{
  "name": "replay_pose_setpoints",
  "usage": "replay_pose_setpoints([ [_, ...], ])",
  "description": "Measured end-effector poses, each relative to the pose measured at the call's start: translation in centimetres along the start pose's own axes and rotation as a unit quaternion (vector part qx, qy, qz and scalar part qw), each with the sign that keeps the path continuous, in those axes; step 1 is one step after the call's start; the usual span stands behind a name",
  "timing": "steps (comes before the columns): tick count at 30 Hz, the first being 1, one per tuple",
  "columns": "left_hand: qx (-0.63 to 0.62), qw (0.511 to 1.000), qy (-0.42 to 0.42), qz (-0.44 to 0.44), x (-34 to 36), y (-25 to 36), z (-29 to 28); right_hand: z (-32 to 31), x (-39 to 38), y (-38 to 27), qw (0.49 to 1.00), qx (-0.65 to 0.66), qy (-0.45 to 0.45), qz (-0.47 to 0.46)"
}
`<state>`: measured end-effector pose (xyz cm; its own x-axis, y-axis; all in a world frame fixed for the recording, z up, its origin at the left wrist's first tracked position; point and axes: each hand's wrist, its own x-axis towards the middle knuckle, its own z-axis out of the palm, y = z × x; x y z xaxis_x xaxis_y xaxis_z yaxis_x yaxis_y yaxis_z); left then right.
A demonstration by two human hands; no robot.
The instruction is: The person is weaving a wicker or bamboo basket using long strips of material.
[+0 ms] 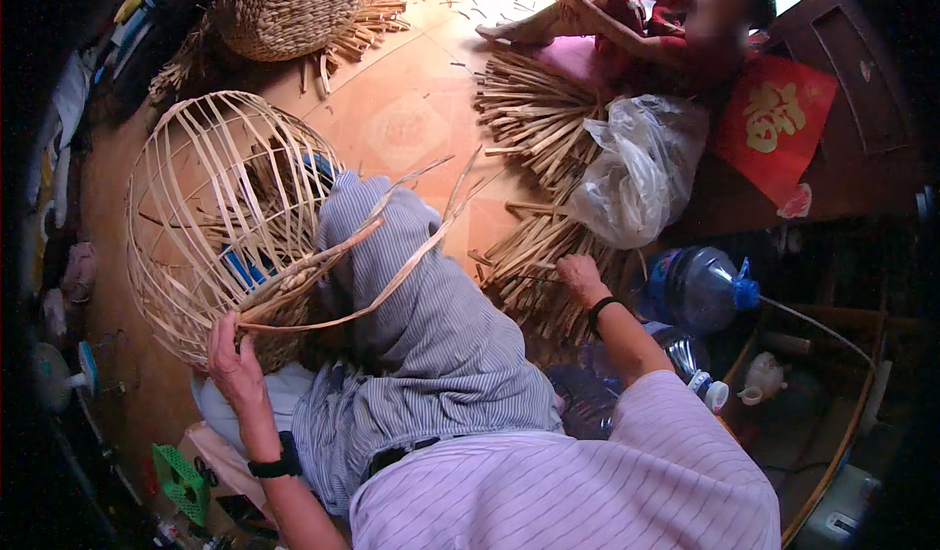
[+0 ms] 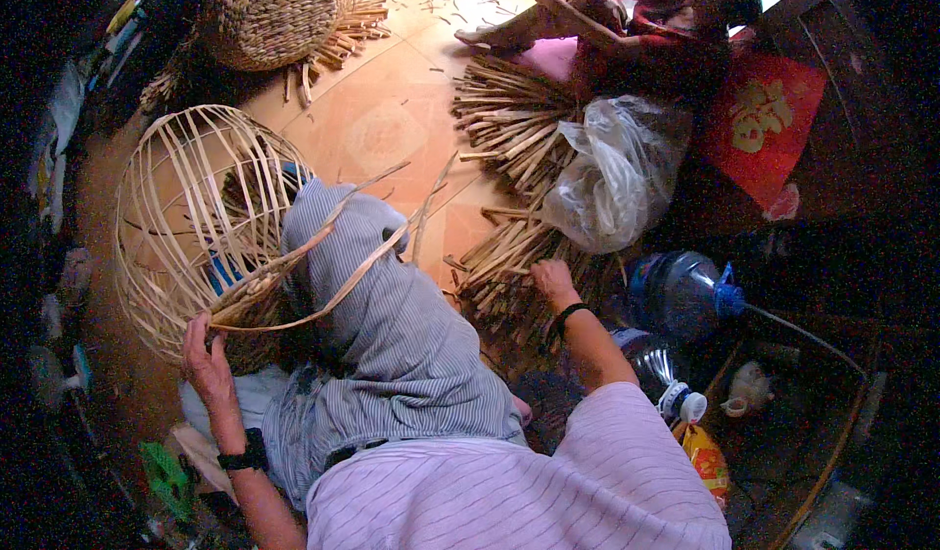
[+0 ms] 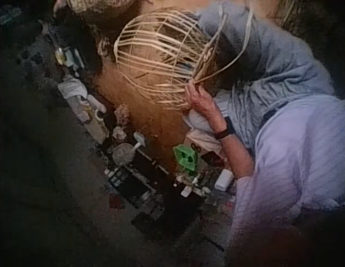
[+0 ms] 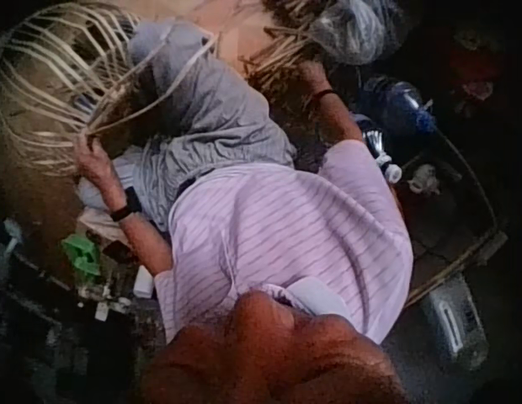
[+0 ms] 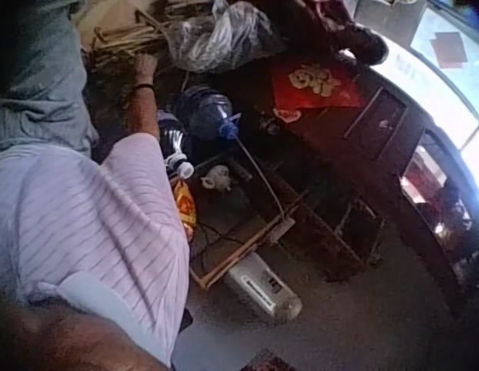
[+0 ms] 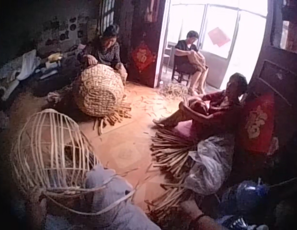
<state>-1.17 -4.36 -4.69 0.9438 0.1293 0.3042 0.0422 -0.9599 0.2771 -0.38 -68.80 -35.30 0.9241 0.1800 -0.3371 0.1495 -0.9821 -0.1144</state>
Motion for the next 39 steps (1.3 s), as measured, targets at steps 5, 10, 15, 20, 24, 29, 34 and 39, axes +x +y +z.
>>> replay_pose_setpoints([
  [5, -0.016, 1.000, -0.008, -0.001, 0.2, 0.5, 0.0, -1.6, -2.4, 5.1, 0.929, 0.273, 0.018, 0.249],
  [10, -0.002, 1.000, -0.006, -0.006, -0.1, -1.1, 1.0, -3.0, 0.0, -3.3, 0.913, 0.274, 0.145, 0.265],
  [15, 0.021, 1.000, -0.016, -0.001, -0.1, -0.3, 0.2, -5.0, 1.1, -13.2, 0.940, 0.313, 0.033, 0.130],
  [20, -0.005, 1.000, 0.005, 0.002, -0.1, 0.3, 0.2, -4.5, 0.7, -7.4, 0.940, 0.314, 0.039, 0.126],
  [24, -0.011, 1.000, 0.002, 0.000, 0.1, 0.6, 0.6, 0.5, 0.1, -6.6, 0.931, 0.281, 0.055, 0.228],
  [29, -0.001, 1.000, -0.024, -0.015, 0.1, 0.6, -0.2, 3.9, -3.0, -7.9, 0.839, 0.489, -0.238, -0.015],
  [34, 0.005, 1.000, 0.000, 0.005, -0.2, -0.1, 0.6, -0.2, -1.5, -7.1, 0.811, 0.487, -0.322, 0.036],
  [39, -0.021, 1.000, -0.011, -0.007, 0.1, 0.8, 0.3, 1.5, -1.1, -9.3, 0.852, 0.445, -0.275, 0.018],
])
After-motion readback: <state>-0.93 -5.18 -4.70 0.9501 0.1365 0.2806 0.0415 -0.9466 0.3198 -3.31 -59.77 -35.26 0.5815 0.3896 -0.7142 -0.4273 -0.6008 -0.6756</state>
